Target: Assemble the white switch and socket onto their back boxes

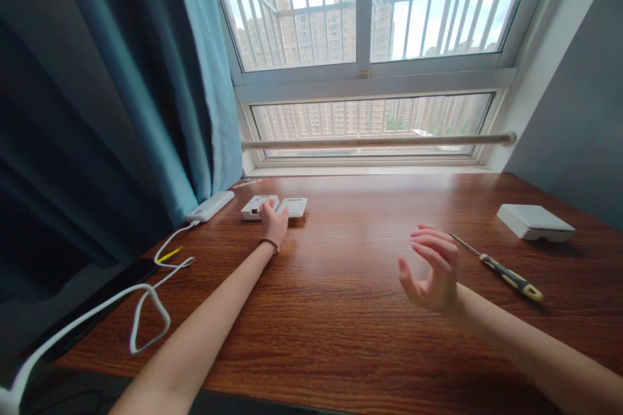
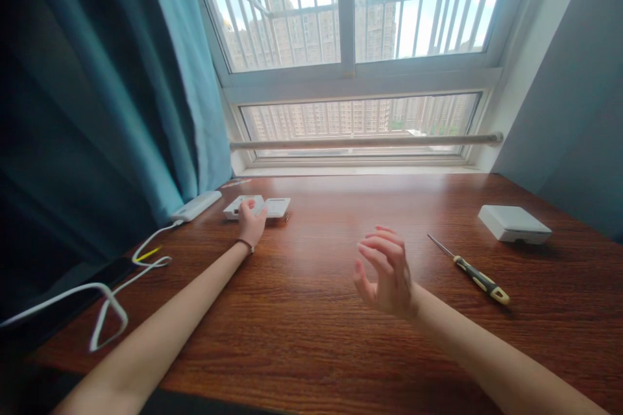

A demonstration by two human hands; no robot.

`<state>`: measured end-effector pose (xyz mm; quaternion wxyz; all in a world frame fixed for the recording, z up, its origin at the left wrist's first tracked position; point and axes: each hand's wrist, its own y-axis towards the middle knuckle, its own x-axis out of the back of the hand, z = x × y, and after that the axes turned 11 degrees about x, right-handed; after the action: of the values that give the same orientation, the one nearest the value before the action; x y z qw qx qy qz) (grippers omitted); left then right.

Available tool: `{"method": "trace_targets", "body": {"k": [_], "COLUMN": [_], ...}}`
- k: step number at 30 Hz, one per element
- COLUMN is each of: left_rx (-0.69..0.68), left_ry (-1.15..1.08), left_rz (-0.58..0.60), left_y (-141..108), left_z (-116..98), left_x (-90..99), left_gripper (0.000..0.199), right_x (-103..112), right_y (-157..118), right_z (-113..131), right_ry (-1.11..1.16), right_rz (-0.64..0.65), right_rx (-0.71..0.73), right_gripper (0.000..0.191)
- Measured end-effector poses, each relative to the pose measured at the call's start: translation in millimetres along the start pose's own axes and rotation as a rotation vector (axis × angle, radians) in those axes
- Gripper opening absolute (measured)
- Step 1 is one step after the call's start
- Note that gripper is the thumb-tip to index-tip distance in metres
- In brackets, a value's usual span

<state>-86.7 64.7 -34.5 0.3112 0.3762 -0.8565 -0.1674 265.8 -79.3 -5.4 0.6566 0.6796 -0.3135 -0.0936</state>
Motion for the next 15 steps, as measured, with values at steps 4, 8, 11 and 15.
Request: {"method": "trace_targets", "body": {"k": [4, 8, 11, 15], "left_rx": [0.113, 0.253, 0.362, 0.489], "left_ry": [0.004, -0.008, -0.046, -0.180], "left_rz": [0.039, 0.069, 0.092, 0.183], "left_y": [1.6, 5.0, 13.5, 22.9], "left_z": [16.6, 24.2, 26.1, 25.9], "left_x": [-3.3, -1.0, -0.6, -5.8], "left_gripper": [0.037, 0.033, 0.032, 0.028], "right_x": [-18.7, -22.2, -20.9, -21.6], "right_y": [-14.5, -20.5, -20.6, -20.3], "right_z": [-3.3, -4.8, -5.0, -4.2], "right_ry": [0.172, 0.254, 0.267, 0.276], "right_rz": [0.325, 0.455, 0.486, 0.502], "right_rx": [-0.060, -0.154, -0.157, -0.175], "right_gripper": [0.047, 0.041, 0.040, 0.041]}}
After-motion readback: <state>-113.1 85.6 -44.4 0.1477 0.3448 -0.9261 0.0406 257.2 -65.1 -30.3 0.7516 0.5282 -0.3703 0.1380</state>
